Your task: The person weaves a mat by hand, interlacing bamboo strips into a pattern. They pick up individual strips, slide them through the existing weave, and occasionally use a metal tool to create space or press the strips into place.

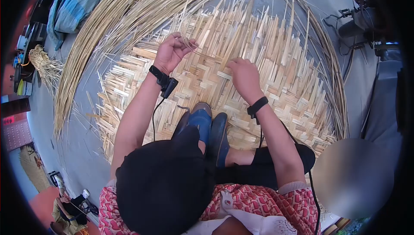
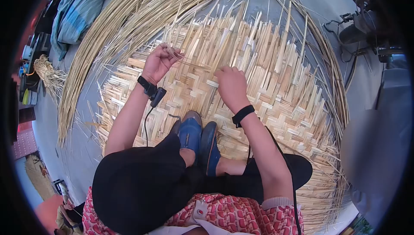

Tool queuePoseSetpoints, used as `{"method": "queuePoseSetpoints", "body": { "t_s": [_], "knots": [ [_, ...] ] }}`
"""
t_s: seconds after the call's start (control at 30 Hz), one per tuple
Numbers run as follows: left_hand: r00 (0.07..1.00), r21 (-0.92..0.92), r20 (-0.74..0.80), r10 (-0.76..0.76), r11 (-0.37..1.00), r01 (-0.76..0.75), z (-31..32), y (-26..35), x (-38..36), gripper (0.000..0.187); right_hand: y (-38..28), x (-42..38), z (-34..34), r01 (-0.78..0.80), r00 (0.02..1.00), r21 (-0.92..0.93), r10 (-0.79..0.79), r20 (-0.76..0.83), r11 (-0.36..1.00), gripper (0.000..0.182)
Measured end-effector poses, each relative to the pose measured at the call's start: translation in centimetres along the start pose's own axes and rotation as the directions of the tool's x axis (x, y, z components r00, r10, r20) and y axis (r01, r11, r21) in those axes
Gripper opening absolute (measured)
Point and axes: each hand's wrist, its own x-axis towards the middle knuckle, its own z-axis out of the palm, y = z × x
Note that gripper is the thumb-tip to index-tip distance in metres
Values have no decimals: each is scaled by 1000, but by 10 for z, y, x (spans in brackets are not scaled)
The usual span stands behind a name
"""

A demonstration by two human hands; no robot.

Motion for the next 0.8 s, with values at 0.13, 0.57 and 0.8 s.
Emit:
{"method": "queuePoseSetpoints", "body": {
  "t_s": [0.13,0.57,0.8],
  "knots": [
    [967,526,19,-254,825,206,14,7,16,16,1,56,45,187,976,410,-123,-178,893,13],
    [999,989,-12,43,-144,18,-32,-47,84,21,-9,44,57,-292,883,810,469,24,509,23],
    [933,824,-63,-355,509,249,-20,-4,66,38,-11,36,59,-216,886,860,464,-27,463,23]
  ]
}}
